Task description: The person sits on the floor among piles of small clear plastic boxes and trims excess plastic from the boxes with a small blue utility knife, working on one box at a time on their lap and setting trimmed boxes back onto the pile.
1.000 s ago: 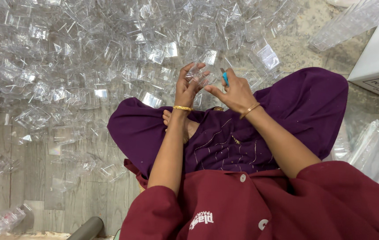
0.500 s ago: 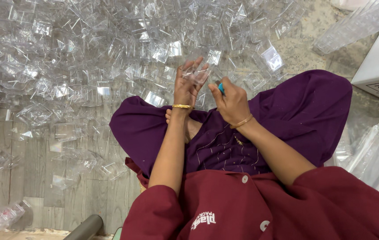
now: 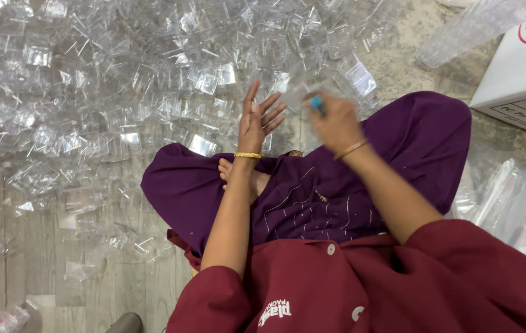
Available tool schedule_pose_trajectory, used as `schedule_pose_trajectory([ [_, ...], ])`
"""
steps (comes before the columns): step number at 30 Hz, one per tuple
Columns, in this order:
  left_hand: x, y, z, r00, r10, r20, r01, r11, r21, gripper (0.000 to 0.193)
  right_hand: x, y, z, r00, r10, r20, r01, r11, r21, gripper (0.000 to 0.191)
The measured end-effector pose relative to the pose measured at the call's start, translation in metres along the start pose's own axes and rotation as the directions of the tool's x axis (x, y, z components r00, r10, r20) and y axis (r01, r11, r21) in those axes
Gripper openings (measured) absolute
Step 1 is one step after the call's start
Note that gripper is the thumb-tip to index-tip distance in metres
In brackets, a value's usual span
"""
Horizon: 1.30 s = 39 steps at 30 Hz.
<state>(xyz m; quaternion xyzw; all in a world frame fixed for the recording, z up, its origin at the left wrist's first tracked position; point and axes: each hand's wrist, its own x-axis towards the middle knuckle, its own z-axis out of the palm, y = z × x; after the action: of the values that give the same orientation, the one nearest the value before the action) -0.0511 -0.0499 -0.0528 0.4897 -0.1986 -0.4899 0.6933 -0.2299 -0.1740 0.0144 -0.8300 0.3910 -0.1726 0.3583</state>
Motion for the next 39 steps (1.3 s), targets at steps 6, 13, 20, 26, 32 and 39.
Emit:
schedule_pose_trajectory([
  [6, 0.011, -0.006, -0.014, 0.967, 0.049, -0.249, -0.053, 0.999, -0.009, 0.057, 0.073, 0.158, -0.073, 0.929, 0.087, -0.359, -0.171, 0.963, -0.208, 0.016],
  [13, 0.011, -0.019, -0.022, 0.969, 0.037, -0.242, -0.033, 0.999, 0.022, 0.055, 0.11, 0.228, -0.05, 0.898, 0.338, -0.281, -0.435, 0.776, -0.457, 0.018],
  [20, 0.017, -0.022, -0.024, 0.974, -0.003, -0.225, 0.013, 0.999, 0.042, 0.056, 0.122, 0.186, -0.047, 0.941, 0.008, -0.34, -0.177, 0.865, -0.47, 0.031],
  [26, 0.016, -0.023, -0.026, 0.966, -0.017, -0.259, 0.031, 0.998, 0.05, 0.061, 0.197, 0.192, -0.037, 0.986, 0.012, -0.164, -0.141, 0.58, -0.802, 0.047],
  [32, 0.02, -0.023, -0.026, 0.96, -0.009, -0.279, 0.027, 0.998, 0.06, 0.063, 0.226, 0.173, -0.012, 0.997, -0.048, -0.059, -0.014, 0.65, -0.759, 0.015],
  [39, 0.017, -0.024, -0.026, 0.964, 0.068, -0.257, -0.049, 0.995, 0.081, 0.058, 0.197, 0.117, -0.017, 0.934, -0.31, -0.18, 0.16, 0.811, -0.563, 0.009],
])
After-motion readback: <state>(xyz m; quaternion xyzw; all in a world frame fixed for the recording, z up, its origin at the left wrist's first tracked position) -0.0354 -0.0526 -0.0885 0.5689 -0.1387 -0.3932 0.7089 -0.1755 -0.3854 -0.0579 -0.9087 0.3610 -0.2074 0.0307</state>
